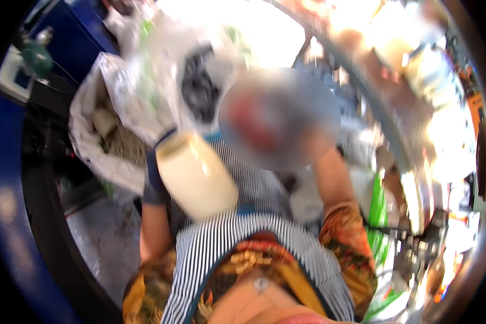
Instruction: The person picks up plastic canisters, fits a gray pump assembly into each opening, and places the completed units on a table.
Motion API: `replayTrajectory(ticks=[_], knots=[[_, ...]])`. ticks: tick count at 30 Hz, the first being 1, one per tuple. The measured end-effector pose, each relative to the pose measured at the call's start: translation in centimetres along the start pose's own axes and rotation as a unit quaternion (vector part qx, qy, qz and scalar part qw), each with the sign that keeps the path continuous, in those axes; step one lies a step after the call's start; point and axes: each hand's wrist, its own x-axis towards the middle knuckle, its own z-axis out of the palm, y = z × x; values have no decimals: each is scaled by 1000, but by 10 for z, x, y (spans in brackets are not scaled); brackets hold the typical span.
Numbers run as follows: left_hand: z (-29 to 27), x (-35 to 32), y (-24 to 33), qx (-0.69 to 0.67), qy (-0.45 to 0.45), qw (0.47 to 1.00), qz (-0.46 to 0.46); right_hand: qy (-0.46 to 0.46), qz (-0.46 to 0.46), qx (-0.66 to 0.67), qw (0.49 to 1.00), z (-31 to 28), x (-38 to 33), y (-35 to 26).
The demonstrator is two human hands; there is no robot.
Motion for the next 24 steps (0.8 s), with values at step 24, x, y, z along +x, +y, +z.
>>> replayTrajectory(ticks=[24], knots=[[-9,3,-11,223,-70,971,49,-246,59,147,956,199,-21,-52]])
